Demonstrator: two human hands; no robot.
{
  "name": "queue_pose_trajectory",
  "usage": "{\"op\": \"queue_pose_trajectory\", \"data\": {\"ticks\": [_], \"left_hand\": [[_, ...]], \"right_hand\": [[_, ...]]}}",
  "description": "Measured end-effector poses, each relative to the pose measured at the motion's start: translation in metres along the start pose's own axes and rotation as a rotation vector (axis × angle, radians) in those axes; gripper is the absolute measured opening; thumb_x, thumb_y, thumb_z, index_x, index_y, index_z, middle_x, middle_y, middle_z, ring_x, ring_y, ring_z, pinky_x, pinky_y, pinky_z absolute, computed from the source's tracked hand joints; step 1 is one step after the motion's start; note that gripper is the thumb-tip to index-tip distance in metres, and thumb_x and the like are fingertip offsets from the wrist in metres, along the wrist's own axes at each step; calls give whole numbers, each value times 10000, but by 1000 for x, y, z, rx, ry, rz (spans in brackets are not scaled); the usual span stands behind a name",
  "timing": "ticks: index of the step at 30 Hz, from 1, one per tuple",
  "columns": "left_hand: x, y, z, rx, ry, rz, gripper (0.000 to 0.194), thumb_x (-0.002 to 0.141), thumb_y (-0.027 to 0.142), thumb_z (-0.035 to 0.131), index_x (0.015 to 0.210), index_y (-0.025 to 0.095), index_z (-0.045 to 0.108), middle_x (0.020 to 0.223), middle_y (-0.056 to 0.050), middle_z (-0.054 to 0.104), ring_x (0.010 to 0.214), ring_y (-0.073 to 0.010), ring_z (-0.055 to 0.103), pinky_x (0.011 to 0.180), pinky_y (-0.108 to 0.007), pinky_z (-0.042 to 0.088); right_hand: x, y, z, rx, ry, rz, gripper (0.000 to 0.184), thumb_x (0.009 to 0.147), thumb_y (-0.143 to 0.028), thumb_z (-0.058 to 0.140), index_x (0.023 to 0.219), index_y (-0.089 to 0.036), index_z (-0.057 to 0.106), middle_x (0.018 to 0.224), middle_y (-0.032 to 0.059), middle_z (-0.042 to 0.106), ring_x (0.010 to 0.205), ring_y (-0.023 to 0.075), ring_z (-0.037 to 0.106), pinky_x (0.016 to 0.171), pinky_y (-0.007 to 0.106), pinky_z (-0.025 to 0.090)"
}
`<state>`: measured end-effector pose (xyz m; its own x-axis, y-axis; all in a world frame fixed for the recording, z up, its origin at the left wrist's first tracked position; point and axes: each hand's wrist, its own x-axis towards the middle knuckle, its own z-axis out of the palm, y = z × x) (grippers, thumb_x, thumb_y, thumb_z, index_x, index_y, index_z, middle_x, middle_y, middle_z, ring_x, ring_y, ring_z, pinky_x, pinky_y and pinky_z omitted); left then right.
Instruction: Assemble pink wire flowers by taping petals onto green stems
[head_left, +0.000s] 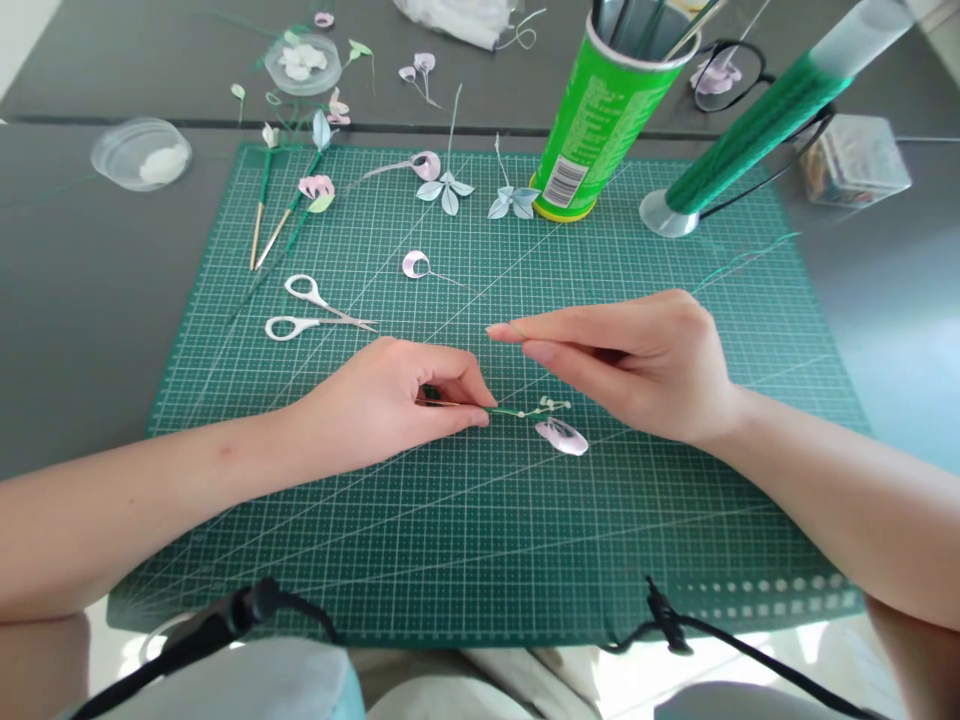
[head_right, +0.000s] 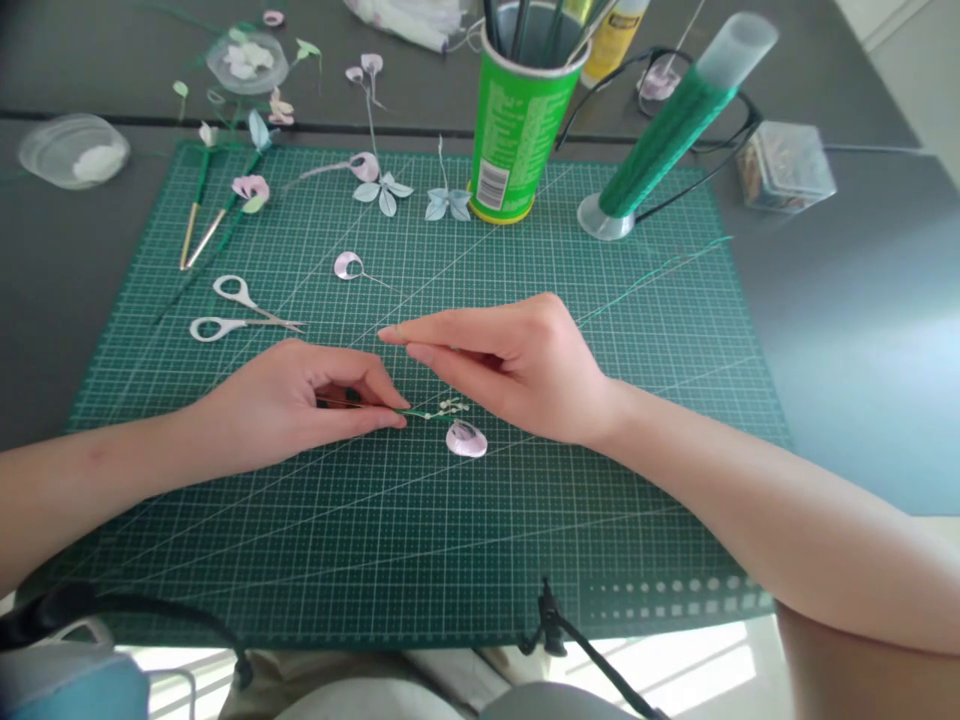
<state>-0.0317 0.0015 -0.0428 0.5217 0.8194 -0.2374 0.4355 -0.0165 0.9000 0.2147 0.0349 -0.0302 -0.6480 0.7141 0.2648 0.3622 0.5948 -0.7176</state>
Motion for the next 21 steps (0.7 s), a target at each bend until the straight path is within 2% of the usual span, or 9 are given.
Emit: {"op": "queue_pose_trajectory", "data": {"ticks": [3,5,8,12,19,21], "left_hand": [[-1,2,-1,1,11,5,84,890,309,811,840,252,776,715,43,757,638,-137,692,668,-263,563],[-2,4,-1,5,21,24,95,887,296,816,824,247,766,691,45,742,648,-138,698,663,-260,557],[-3,6,-1,2,32,59,96,889,277,810,817,242,758,734,33,767,685,-147,720,654,-261,552],[-3,9,0,-6,47,82,62,901,263,774,847,239,756,895,0,827,720,-157,741,621,-267,543],[-4,10,2,-111,78,75,102,948,253,699,885,245,619,851,11,831,776,-175,795,615,-267,536],[-5,11,1,-115,115,85,105,961,254,683,898,247,599,828,14,824,735,-168,784,583,-267,518]], "right_hand": [[3,4,1,41,20,56,259,1040,-278,630,1178,-232,845,581,-30,636,471,101,435,483,290,376],[4,7,1,43,36,68,251,1034,-279,642,1165,-220,847,556,-35,605,470,98,401,470,285,342],[5,10,1,35,13,99,238,1035,-289,642,1142,-245,850,585,-25,635,489,107,432,475,281,349],[7,14,1,28,-29,118,237,1034,-292,639,1136,-245,847,627,-14,664,491,106,434,462,287,320],[10,21,1,27,-57,149,252,1038,-328,622,1121,-230,839,578,-31,580,485,104,374,476,294,294],[10,24,0,48,-80,162,258,1034,-341,630,1108,-214,841,602,-23,610,508,105,404,494,288,310]]}}
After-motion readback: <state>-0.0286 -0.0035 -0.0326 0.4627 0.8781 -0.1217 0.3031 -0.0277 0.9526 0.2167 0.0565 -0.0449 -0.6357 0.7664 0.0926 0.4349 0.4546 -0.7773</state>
